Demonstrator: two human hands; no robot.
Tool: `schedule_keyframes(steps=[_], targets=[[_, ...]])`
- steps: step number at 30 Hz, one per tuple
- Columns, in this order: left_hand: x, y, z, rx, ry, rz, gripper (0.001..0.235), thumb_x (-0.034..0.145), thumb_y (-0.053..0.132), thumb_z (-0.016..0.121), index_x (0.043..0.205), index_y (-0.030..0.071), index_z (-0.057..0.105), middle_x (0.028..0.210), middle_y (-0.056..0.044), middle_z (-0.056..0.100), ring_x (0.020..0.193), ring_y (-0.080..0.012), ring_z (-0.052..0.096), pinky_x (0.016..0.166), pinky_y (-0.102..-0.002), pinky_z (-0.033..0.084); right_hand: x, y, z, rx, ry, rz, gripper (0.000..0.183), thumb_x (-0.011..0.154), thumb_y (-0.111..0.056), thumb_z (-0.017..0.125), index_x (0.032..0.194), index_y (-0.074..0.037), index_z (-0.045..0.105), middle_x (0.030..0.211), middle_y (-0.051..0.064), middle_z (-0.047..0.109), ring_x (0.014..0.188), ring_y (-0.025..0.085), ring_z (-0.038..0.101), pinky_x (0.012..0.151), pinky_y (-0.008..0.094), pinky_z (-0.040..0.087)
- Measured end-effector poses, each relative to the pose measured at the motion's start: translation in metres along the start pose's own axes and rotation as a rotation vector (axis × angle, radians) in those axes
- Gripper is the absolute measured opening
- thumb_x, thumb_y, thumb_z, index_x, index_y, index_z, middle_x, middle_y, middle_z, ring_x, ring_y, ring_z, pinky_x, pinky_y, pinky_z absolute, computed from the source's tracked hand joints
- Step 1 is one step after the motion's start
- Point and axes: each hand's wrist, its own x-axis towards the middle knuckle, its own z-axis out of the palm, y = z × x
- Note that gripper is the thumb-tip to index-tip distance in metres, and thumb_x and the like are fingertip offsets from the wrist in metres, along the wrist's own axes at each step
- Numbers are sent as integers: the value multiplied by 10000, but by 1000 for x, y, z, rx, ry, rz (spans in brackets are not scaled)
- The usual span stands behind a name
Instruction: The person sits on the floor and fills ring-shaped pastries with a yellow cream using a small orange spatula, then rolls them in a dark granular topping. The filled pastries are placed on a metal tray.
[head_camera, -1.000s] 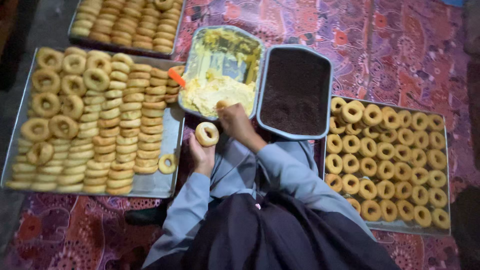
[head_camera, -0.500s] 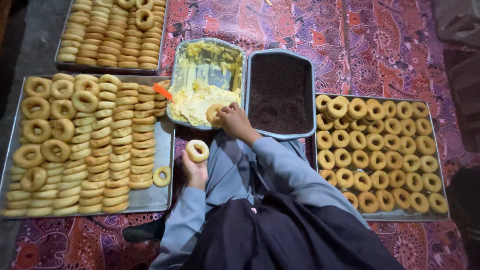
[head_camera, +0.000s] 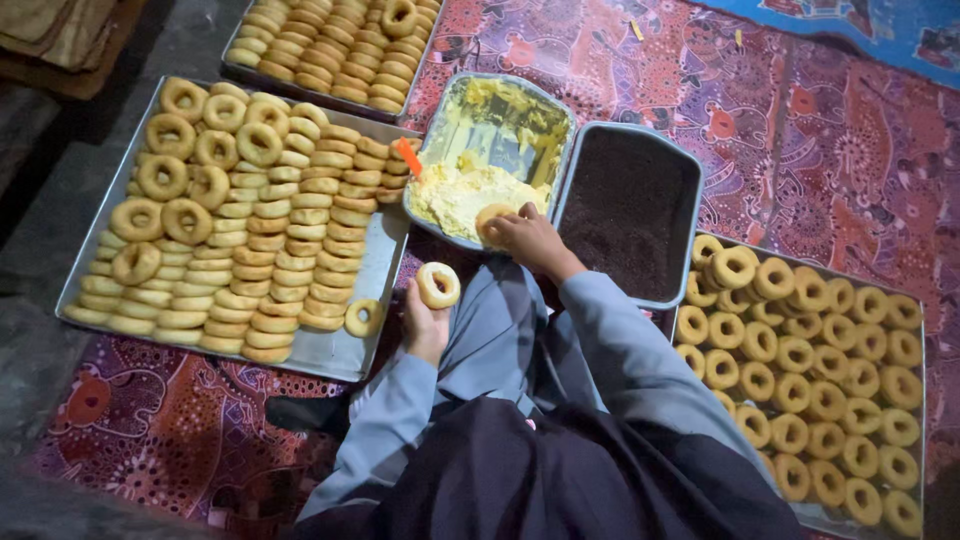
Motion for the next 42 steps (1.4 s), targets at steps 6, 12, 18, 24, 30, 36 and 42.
schedule_keyframes(steps=[6, 12, 18, 24, 30, 36, 42], targets=[[0, 5, 7, 15, -47, 25, 536, 1065, 458, 428, 1378, 42, 555, 1357, -103, 614, 1286, -249, 582, 1134, -443, 447, 6, -6, 3, 336, 41, 263, 299, 900, -187, 739, 1194, -144, 709, 1072, 50, 747, 1059, 289, 621, 917, 383, 531], [-16, 15, 62, -77, -136, -68, 577, 1059, 488, 394, 1357, 22, 558, 1326, -127, 626, 1252, -279, 586, 1108, -457, 445, -34, -29, -10, 1606, 253, 325, 438, 948, -176, 712, 1338, -11, 604, 1248, 138, 653, 1145, 254, 641, 986, 428, 544], [-69, 29, 132, 61, -282, -41, 597, 1066, 506, 419, 1376, 11, 543, 1347, -124, 606, 1286, -254, 573, 1128, -453, 429, -97, -51, -46, 2075, 201, 177, 553, 990, -313, 685, 1418, -6, 517, 1360, 170, 612, 1242, 314, 628, 1036, 532, 533], [-102, 43, 174, 182, -385, 27, 601, 1068, 466, 448, 1421, -18, 498, 1398, -147, 579, 1312, -252, 555, 1132, -448, 426, -124, -70, -64, 2100, 211, 237, 647, 1004, -386, 639, 1485, 18, 484, 1438, 174, 589, 1294, 284, 611, 1081, 460, 528], [-116, 49, 183, 161, -408, -7, 629, 1075, 471, 438, 1436, -41, 486, 1417, -165, 564, 1325, -264, 547, 1139, -449, 419, -138, -84, -78, 1999, 211, 228, 641, 994, -355, 653, 1473, 37, 486, 1387, 179, 610, 1233, 298, 630, 1009, 483, 530], [-122, 51, 180, 206, -411, -6, 581, 1083, 441, 436, 1408, -34, 517, 1394, -154, 586, 1318, -261, 555, 1136, -438, 424, -131, -90, -73, 1847, 215, 179, 534, 1018, -253, 663, 1419, 80, 551, 1339, 193, 659, 1229, 284, 658, 1085, 431, 522], [-125, 54, 180, 212, -421, -4, 565, 1087, 437, 433, 1391, -26, 542, 1379, -153, 595, 1300, -257, 562, 1128, -434, 431, -119, -84, -59, 1473, 208, 267, 497, 1011, -201, 678, 1404, 92, 596, 1305, 173, 678, 1184, 218, 647, 1044, 355, 509]])
